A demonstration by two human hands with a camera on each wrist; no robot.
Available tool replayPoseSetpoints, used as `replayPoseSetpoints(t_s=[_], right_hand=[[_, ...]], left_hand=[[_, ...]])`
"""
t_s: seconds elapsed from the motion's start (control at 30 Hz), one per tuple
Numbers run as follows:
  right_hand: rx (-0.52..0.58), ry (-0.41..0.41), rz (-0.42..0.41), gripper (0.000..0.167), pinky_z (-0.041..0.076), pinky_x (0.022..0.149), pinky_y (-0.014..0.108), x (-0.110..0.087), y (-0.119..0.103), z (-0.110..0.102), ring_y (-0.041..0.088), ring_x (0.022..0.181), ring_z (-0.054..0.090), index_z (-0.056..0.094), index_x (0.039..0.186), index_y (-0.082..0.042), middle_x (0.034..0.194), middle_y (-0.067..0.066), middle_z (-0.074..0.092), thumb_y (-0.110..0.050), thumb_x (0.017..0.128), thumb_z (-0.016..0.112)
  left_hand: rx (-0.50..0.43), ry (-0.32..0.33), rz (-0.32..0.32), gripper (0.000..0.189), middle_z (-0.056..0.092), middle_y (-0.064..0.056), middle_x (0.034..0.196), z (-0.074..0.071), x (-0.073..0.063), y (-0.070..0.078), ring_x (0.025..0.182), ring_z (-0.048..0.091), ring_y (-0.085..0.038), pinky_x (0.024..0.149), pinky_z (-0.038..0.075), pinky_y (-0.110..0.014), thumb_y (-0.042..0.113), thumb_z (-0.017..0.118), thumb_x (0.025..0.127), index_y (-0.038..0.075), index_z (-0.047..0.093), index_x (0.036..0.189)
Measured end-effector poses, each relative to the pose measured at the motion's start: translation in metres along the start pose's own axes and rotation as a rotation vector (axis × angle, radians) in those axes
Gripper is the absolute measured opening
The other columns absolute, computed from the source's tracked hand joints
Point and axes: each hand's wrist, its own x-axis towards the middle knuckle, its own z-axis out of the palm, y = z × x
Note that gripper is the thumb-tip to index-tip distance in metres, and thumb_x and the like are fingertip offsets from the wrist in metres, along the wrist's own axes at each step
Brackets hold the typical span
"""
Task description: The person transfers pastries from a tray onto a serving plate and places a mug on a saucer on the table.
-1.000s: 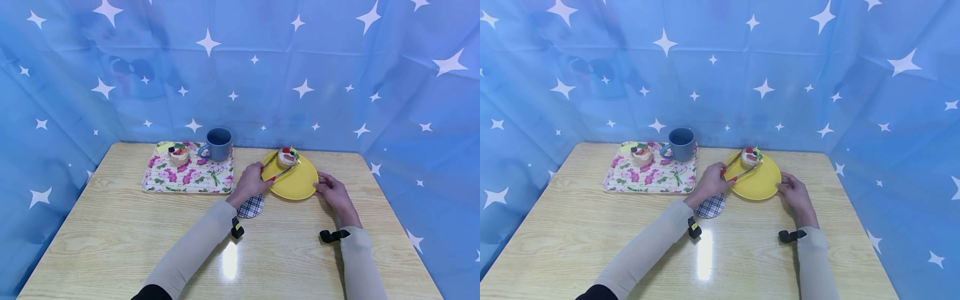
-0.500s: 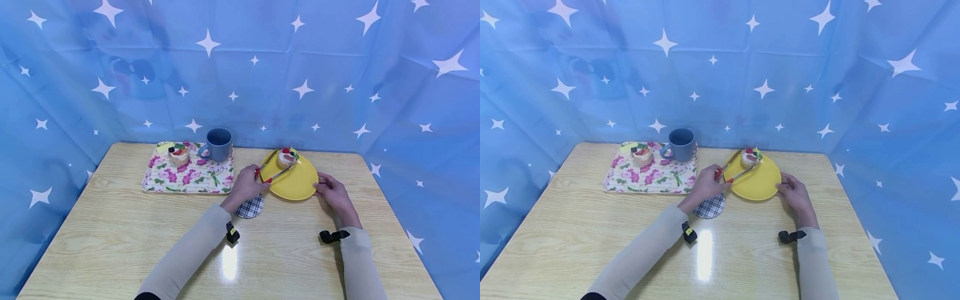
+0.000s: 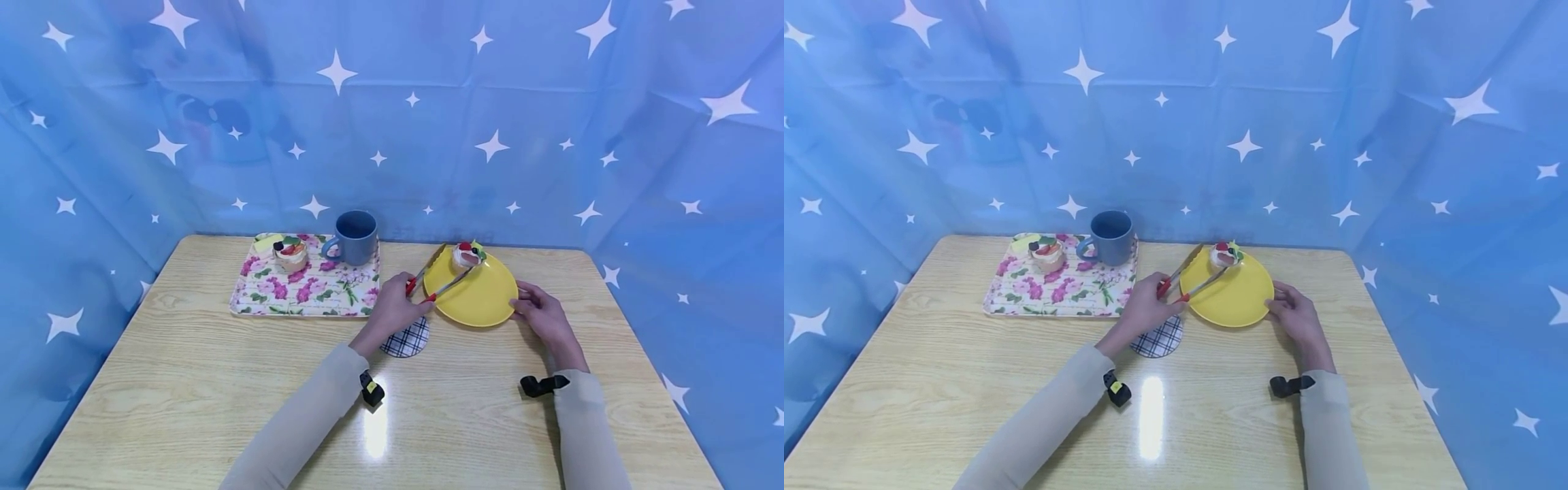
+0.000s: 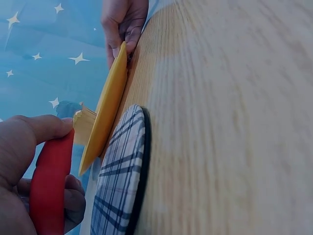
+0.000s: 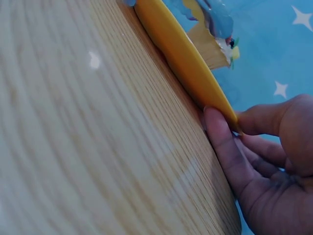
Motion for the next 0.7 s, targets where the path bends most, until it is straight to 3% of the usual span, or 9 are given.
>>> replayPoseSetpoints(t_s=[0.2,0.47,0.7], right_hand=[[0.002,-0.003,-0.004,0.061,0.058,0.086,0.021,0.001,0.000,0.001,-0.005,0.097,0.062,0.033,0.160,-0.007,0.135,0.013,0.049,-0.022,0.106,0.057],[-0.015,-0.004,0.002,0.060,0.058,0.086,0.020,0.000,-0.001,0.000,-0.005,0.098,0.061,0.032,0.160,-0.009,0.138,0.015,0.048,-0.022,0.107,0.056],[-0.004,-0.008,-0.005,0.060,0.058,0.087,0.021,0.001,0.001,-0.002,-0.006,0.099,0.062,0.032,0.160,-0.009,0.136,0.013,0.048,-0.022,0.107,0.056]], left_hand=[[-0.010,0.009,-0.005,0.071,0.063,-0.007,0.115,-0.003,-0.006,-0.004,0.089,0.057,-0.019,0.073,0.050,-0.027,0.044,0.084,0.084,0.010,0.056,0.140],[-0.028,0.020,-0.019,0.073,0.064,-0.006,0.120,-0.005,-0.010,-0.011,0.101,0.058,-0.022,0.087,0.056,-0.035,0.045,0.083,0.084,0.011,0.055,0.141],[-0.033,0.032,-0.041,0.072,0.064,-0.007,0.120,-0.006,-0.016,-0.016,0.104,0.058,-0.023,0.090,0.056,-0.040,0.044,0.084,0.083,0.011,0.055,0.140]])
